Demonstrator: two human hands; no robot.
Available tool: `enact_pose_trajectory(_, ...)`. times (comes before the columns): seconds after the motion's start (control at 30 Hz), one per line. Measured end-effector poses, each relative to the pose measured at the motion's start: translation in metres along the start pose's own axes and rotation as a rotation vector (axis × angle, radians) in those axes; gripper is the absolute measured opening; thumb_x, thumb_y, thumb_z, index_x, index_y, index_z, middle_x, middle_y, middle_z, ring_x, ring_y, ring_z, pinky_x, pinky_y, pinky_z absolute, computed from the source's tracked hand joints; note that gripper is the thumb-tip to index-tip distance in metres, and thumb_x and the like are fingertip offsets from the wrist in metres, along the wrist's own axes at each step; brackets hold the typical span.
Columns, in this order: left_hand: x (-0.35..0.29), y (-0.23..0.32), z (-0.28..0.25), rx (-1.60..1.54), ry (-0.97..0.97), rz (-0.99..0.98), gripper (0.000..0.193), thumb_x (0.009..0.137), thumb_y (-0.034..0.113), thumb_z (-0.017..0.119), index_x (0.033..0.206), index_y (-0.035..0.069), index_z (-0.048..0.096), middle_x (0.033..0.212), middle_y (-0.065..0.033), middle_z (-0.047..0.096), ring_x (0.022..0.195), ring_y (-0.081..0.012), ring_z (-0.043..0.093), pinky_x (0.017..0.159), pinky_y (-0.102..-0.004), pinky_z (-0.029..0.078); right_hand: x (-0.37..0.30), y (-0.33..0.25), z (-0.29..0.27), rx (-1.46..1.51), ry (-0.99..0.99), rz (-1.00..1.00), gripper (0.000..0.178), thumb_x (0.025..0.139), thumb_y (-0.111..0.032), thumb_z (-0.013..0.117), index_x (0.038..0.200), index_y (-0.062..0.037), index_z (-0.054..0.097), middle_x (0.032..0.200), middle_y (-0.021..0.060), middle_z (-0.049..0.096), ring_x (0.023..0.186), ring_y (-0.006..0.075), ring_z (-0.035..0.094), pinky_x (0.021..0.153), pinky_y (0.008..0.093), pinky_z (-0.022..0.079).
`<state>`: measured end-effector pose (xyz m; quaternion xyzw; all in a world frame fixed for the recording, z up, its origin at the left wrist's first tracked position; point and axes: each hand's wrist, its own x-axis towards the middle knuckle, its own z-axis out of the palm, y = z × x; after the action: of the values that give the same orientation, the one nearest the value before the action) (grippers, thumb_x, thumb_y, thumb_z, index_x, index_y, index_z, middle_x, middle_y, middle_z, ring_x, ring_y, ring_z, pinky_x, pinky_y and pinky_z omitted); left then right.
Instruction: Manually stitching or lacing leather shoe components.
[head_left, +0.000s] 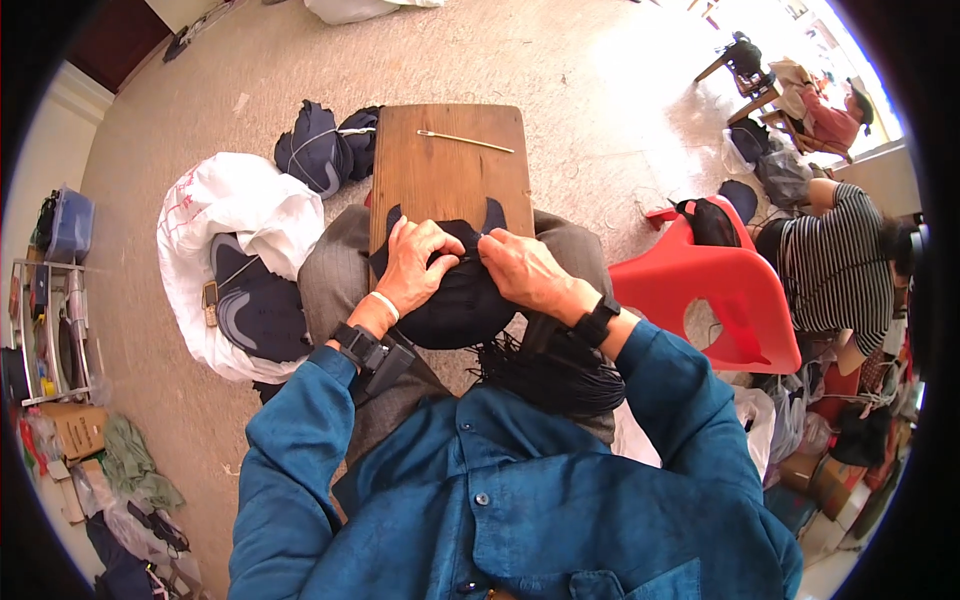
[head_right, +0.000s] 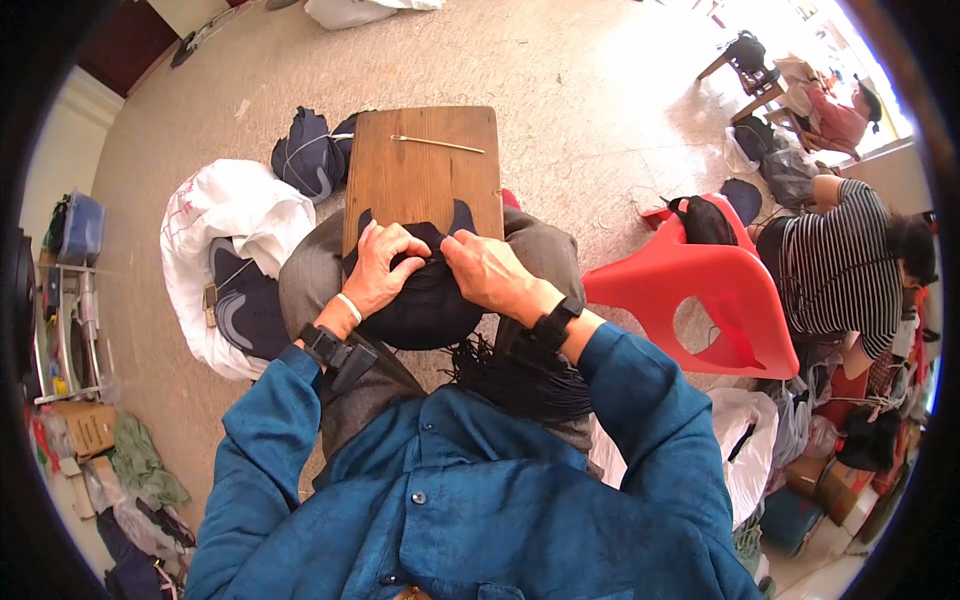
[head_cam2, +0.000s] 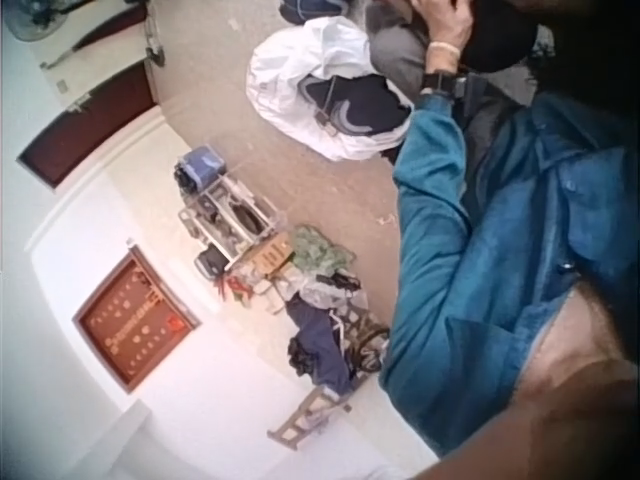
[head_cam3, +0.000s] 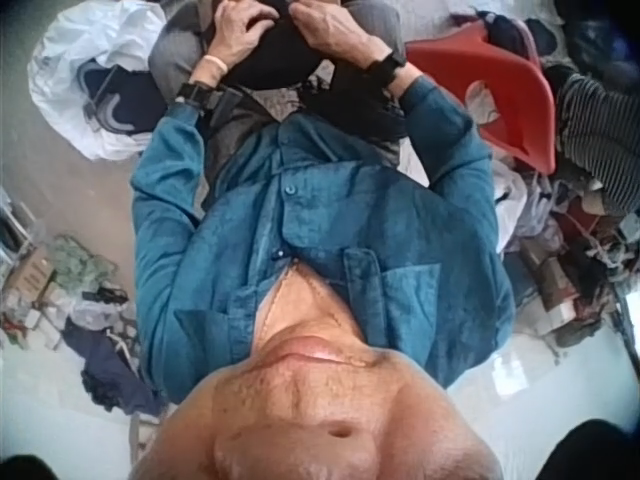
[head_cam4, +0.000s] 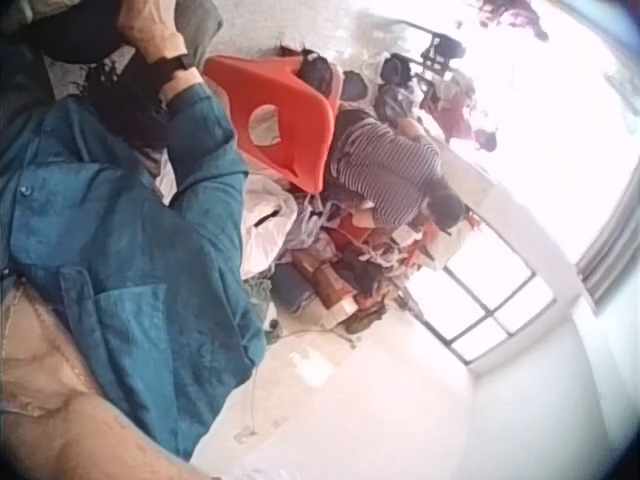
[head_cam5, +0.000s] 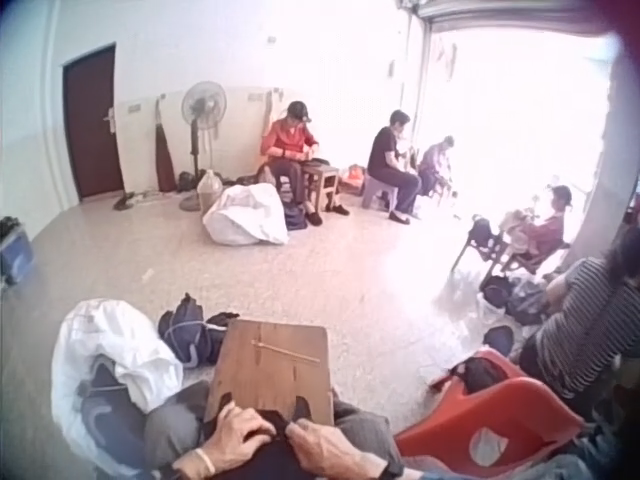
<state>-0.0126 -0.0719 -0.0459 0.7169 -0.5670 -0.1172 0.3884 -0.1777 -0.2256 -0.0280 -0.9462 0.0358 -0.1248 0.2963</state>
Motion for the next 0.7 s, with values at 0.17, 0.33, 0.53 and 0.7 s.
enact_pose_trajectory(0.17, 0.000, 0.004, 0.000, 0.036, -0.015, 0.004, 0.011, 0.081, 0.009, 0.074, 0.091, 0.014, 0.070, 0.090, -0.0007, 0.061, 0.095, -0.0227, 0.058, 0.108, -0.0448, 0.032, -0.016, -0.003, -0.003, -0.030, 0.044, 0.056, 0.007, 0.092, -0.007, 0.059, 0.094, -0.0026, 0.054, 0.083, 0.0181, 0.058, 0.075, 0.0419, 0.064, 0.064, 0.0498, 0.053)
enact_pose_trajectory(0.33, 0.000, 0.005, 0.001, 0.028, -0.006, 0.002, 0.011, 0.080, 0.008, 0.074, 0.089, 0.014, 0.070, 0.089, -0.0009, 0.061, 0.094, -0.0235, 0.058, 0.108, -0.0453, 0.032, -0.012, -0.001, -0.002, -0.071, 0.027, 0.052, 0.008, 0.092, -0.008, 0.059, 0.094, -0.0023, 0.053, 0.082, 0.0182, 0.058, 0.074, 0.0410, 0.064, 0.063, 0.0488, 0.053)
enact_pose_trajectory(0.53, 0.001, 0.005, 0.001, 0.027, -0.017, -0.007, 0.010, 0.081, 0.009, 0.074, 0.089, 0.013, 0.070, 0.088, -0.0002, 0.060, 0.094, -0.0216, 0.058, 0.111, -0.0470, 0.030, -0.017, -0.003, -0.018, -0.094, -0.006, 0.065, 0.011, 0.094, -0.011, 0.062, 0.093, -0.0031, 0.054, 0.083, 0.0191, 0.061, 0.076, 0.0413, 0.065, 0.066, 0.0490, 0.053)
enact_pose_trajectory(0.7, 0.000, 0.006, -0.006, -0.027, -0.068, -0.061, 0.011, 0.081, 0.014, 0.077, 0.087, 0.014, 0.068, 0.088, 0.0011, 0.060, 0.094, -0.0190, 0.059, 0.114, -0.0480, 0.026, -0.020, -0.020, -0.027, 0.106, 0.237, 0.206, 0.010, 0.095, -0.009, 0.062, 0.090, -0.0009, 0.057, 0.085, 0.0205, 0.064, 0.079, 0.0394, 0.066, 0.069, 0.0449, 0.052)
